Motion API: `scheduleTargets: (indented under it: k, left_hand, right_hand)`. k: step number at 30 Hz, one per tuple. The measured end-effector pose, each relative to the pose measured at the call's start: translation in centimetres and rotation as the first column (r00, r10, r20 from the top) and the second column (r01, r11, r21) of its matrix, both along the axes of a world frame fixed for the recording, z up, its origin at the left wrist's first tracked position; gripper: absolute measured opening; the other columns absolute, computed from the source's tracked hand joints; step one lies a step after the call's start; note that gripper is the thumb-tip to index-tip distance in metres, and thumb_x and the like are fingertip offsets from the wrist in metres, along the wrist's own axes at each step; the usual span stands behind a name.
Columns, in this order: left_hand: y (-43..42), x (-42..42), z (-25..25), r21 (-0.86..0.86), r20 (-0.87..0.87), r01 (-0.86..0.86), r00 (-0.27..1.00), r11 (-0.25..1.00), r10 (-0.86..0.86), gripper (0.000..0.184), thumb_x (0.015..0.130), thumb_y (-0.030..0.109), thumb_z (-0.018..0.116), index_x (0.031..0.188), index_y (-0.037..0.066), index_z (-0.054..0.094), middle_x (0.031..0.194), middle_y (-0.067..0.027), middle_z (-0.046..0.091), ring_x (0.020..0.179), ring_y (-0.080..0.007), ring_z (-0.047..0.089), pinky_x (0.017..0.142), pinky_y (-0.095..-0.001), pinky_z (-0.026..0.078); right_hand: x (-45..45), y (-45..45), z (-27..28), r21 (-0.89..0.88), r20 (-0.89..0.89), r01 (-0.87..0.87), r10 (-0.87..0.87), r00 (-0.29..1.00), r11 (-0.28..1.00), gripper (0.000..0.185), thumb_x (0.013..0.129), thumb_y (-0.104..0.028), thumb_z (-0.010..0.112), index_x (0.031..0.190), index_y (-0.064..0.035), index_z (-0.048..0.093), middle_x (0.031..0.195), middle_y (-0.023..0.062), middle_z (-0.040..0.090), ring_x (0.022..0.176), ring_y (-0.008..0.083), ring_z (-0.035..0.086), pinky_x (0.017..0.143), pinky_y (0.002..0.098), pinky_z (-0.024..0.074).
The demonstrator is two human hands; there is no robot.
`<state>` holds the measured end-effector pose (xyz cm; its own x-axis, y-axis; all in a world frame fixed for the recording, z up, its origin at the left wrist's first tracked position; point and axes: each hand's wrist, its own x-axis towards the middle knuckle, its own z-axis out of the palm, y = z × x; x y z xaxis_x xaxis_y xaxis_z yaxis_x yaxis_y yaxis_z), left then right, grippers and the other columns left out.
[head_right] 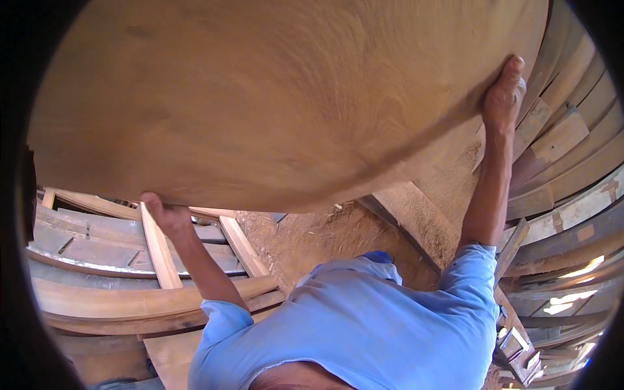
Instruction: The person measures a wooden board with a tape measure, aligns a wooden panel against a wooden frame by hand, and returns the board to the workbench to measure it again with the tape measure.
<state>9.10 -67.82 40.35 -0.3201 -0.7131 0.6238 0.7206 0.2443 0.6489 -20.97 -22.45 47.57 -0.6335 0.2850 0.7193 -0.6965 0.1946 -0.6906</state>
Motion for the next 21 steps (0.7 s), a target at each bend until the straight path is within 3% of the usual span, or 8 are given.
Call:
scheduleTargets:
  k: [4,7,9,13,15,21]
  left_hand:
    - [1.6,1.6,1.8,-0.070,0.001,-0.065,0.998,0.995,0.065,0.076,0.075,0.055,0.068,0.129,0.006,0.045,0.129,-0.0074,0.047,0.119,-0.0235,0.045,0.101,-0.0410,0.037]
    - [2.9,2.0,2.0,-0.101,0.022,-0.113,0.993,0.988,0.116,0.080,0.073,0.057,0.070,0.128,0.006,0.046,0.127,-0.0065,0.048,0.118,-0.0228,0.045,0.100,-0.0401,0.036]
    - [3.9,1.9,1.8,-0.086,0.029,-0.120,0.992,0.989,0.122,0.080,0.072,0.056,0.071,0.127,0.003,0.046,0.125,-0.0071,0.049,0.117,-0.0225,0.045,0.100,-0.0394,0.036]
    - [5.6,0.6,1.1,-0.089,0.079,-0.194,0.976,0.977,0.201,0.079,0.073,0.055,0.071,0.125,0.001,0.046,0.125,-0.0075,0.049,0.117,-0.0221,0.045,0.100,-0.0380,0.036]
    - [5.8,-0.4,0.2,-0.117,0.166,-0.187,0.965,0.975,0.205,0.079,0.074,0.053,0.071,0.125,-0.002,0.046,0.122,-0.0092,0.050,0.115,-0.0223,0.046,0.099,-0.0374,0.036]
    - [8.2,-5.0,3.0,-0.164,0.209,-0.133,0.964,0.978,0.166,0.076,0.077,0.050,0.071,0.123,-0.006,0.045,0.119,-0.0114,0.052,0.111,-0.0222,0.050,0.097,-0.0381,0.039]
  right_hand:
    - [-1.9,-1.3,-2.0,-0.077,-0.031,-0.106,0.104,0.994,0.991,0.080,0.093,-0.064,0.026,0.116,0.0078,0.052,0.111,0.0150,0.059,0.102,0.0215,0.053,0.091,0.0344,0.0393]
    - [-2.8,-1.2,-3.4,-0.054,0.021,-0.089,0.090,0.996,0.995,0.076,0.094,-0.060,0.025,0.115,0.0082,0.052,0.111,0.0160,0.060,0.104,0.0222,0.053,0.091,0.0347,0.0391]
    - [-4.0,-0.8,-5.0,0.033,0.118,0.018,-0.022,0.993,0.999,0.071,0.098,-0.053,0.019,0.124,0.0061,0.047,0.120,0.0165,0.056,0.111,0.0235,0.050,0.096,0.0357,0.0367]
    - [-5.5,-0.3,-8.2,-0.122,0.127,-0.160,0.176,0.976,0.979,0.067,0.098,-0.050,0.024,0.117,0.0081,0.051,0.115,0.0167,0.058,0.107,0.0230,0.052,0.094,0.0354,0.0383]
    - [-6.6,0.3,-10.8,-0.127,0.181,-0.148,0.170,0.969,0.981,0.065,0.098,-0.049,0.026,0.118,0.0076,0.051,0.116,0.0163,0.058,0.107,0.0228,0.052,0.094,0.0352,0.0385]
    - [-11.5,3.3,-15.3,-0.060,0.349,-0.093,0.108,0.931,0.994,0.058,0.099,-0.044,0.030,0.122,0.0061,0.049,0.118,0.0152,0.057,0.109,0.0221,0.052,0.095,0.0344,0.0390]
